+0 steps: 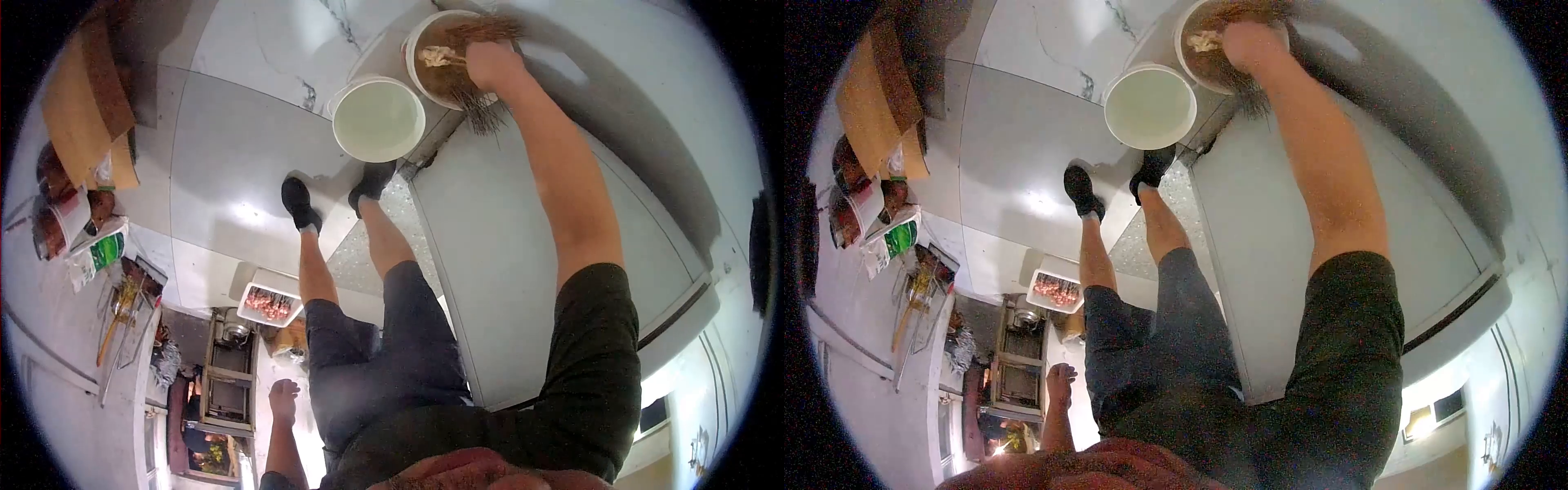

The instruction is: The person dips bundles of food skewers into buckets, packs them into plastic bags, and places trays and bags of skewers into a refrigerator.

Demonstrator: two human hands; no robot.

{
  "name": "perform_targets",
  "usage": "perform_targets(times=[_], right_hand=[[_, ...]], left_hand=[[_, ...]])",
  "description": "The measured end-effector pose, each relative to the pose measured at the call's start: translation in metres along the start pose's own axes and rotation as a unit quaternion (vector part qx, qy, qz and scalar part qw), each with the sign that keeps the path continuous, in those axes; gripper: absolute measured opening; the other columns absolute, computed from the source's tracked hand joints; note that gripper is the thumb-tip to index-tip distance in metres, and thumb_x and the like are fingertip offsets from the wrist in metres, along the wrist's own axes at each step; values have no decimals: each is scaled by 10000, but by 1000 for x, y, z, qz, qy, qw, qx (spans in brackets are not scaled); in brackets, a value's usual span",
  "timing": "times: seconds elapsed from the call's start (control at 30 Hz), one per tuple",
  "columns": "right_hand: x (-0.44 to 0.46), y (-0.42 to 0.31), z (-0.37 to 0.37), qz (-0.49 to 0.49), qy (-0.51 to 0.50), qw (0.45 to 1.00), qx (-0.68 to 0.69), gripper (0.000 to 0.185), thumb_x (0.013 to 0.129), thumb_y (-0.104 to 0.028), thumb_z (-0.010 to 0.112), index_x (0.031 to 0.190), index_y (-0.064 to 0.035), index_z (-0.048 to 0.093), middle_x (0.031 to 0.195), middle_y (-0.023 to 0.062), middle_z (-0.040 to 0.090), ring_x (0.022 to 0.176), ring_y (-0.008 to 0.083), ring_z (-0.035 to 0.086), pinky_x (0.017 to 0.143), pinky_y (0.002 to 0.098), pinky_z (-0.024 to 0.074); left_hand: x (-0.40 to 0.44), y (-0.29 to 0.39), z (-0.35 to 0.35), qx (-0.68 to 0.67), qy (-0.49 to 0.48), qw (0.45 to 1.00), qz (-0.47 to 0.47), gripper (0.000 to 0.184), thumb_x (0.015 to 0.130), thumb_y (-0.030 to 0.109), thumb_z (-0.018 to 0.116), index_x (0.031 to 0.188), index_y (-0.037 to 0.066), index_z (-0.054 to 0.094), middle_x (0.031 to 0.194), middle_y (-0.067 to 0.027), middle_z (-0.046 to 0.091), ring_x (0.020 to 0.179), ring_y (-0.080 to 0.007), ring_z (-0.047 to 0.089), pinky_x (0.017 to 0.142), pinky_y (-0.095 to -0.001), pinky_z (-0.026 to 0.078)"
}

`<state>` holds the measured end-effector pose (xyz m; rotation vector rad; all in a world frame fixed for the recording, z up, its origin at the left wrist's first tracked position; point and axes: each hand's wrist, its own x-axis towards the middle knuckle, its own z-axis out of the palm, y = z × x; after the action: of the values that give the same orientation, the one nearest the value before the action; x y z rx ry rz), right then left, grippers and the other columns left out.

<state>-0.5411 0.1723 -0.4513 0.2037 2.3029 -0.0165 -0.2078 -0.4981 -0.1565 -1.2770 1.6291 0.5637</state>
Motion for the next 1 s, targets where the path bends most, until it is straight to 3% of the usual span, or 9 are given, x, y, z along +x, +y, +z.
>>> perform_targets(times=[0.07,0.17,0.47,0.57,0.67,0.77,0.87,0.93,1.0], right_hand=[[7,-13,0,-33,79,995,-42,218,804,-98,541,920,-40,716,938,171,697,869,321,685,742,426,565],[40,-14,15,-107,77,983,-127,232,852,-140,495,914,-53,701,934,148,693,895,316,677,727,435,558],[82,1,73,-50,183,969,-160,141,845,-154,517,908,-82,621,914,108,639,828,283,659,634,417,563],[86,-2,79,-28,347,919,-183,145,842,-150,520,943,-86,603,904,102,622,847,279,646,679,423,547],[62,-4,44,-194,390,884,-168,134,833,-129,527,938,-87,599,899,105,621,861,285,638,737,434,526],[17,-12,8,-201,435,869,-125,138,827,-129,540,945,-87,597,914,136,625,877,323,626,765,429,512],[-12,-7,26,-53,326,942,63,141,834,-140,548,956,-84,594,911,154,624,864,358,608,765,438,505],[-50,-15,21,-7,357,916,184,204,847,-168,554,1028,-91,606,975,164,639,905,374,602,801,430,504],[-107,-39,-22,126,280,879,364,296,831,-155,588,1122,-103,614,1074,135,652,966,332,622,845,410,504]], left_hand=[[9,-14,-1,3,6,1000,15,278,911,253,551,1008,-7,579,858,-97,650,740,-175,636,642,-282,486],[13,-28,2,-1,13,1000,14,300,911,268,541,987,-18,586,838,-102,652,718,-177,637,615,-272,486],[11,-27,25,-13,-2,1000,-18,258,922,232,531,977,-14,587,840,-93,648,720,-161,626,626,-278,484],[14,-32,23,-12,8,1000,-28,254,932,230,529,983,-12,585,844,-93,649,721,-161,628,632,-283,486],[13,-32,12,4,1,1000,-9,268,937,245,532,992,-12,582,846,-91,651,721,-161,629,639,-285,489],[12,-34,-6,0,1,1000,15,267,934,235,522,993,-19,582,833,-87,651,720,-157,627,636,-284,487],[16,-34,-26,-2,8,998,66,263,935,235,518,972,-16,587,827,-84,649,721,-152,627,633,-283,485],[17,-9,-45,42,12,996,71,257,933,243,523,943,-4,592,826,-77,643,720,-144,621,628,-279,480],[44,-19,-76,38,33,994,99,241,926,238,530,925,5,593,811,-67,634,704,-137,607,613,-285,475]])
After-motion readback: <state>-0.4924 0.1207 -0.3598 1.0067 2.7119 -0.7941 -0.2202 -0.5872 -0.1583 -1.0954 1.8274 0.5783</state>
